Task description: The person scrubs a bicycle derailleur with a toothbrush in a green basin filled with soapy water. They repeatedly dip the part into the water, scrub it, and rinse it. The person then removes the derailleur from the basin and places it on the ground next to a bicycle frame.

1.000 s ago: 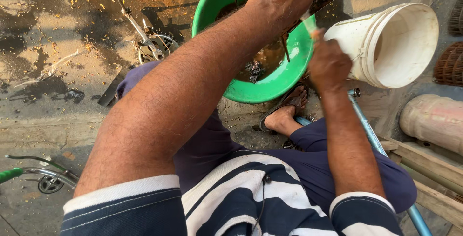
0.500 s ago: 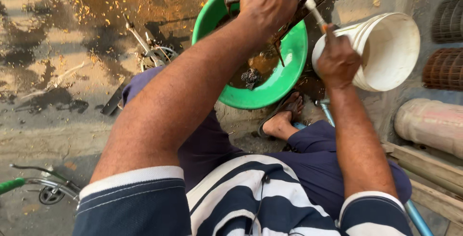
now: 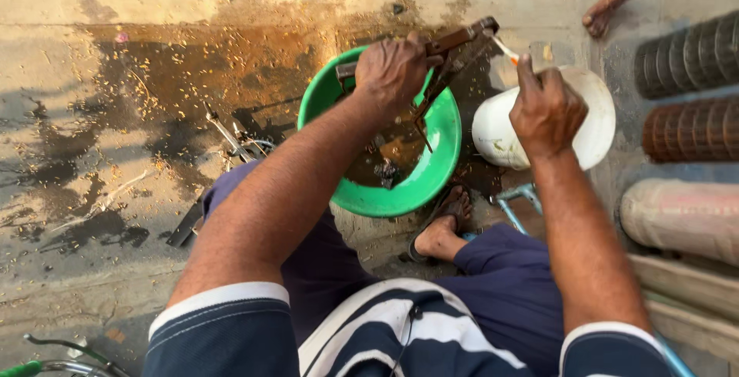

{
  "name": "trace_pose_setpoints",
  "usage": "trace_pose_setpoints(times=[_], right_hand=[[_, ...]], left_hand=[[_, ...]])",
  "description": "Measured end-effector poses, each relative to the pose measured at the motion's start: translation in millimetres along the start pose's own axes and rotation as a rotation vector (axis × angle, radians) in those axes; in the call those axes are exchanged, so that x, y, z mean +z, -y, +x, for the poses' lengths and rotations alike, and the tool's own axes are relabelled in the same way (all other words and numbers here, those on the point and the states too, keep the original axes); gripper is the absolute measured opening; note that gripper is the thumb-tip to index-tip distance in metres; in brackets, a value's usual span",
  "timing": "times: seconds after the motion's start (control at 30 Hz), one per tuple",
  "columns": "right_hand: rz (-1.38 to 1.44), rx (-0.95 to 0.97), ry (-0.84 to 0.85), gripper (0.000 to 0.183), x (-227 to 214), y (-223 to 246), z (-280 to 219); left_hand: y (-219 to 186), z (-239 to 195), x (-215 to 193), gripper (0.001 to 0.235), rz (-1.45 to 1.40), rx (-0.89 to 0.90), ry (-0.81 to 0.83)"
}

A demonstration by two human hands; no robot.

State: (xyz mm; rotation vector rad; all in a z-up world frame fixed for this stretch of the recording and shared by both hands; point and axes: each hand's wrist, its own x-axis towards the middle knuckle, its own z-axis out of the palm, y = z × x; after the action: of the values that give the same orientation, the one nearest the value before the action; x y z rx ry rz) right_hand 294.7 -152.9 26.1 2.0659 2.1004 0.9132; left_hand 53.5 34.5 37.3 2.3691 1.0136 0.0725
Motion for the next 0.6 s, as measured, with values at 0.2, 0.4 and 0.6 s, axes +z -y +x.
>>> trace_pose_setpoints(times=[0.2, 0.4, 0.6], right_hand=[[0.002, -0.025, 0.047, 0.016, -14.6, -10.4, 4.2], [0.021, -0.044, 0.054, 0.028, -48.4, 2.9, 19.6], [0.060, 0.051, 0.020, 0.029, -32.3, 6.4, 7.4]], left_hand=[[-4.6, 5.5, 0.0, 0.055, 0.035, 0.041, -0.023], [2.0, 7.2, 1.3, 0.031, 0.104, 0.049, -0.050], [3.7, 2.1, 1.3, 0.026, 0.081, 0.059, -0.077]])
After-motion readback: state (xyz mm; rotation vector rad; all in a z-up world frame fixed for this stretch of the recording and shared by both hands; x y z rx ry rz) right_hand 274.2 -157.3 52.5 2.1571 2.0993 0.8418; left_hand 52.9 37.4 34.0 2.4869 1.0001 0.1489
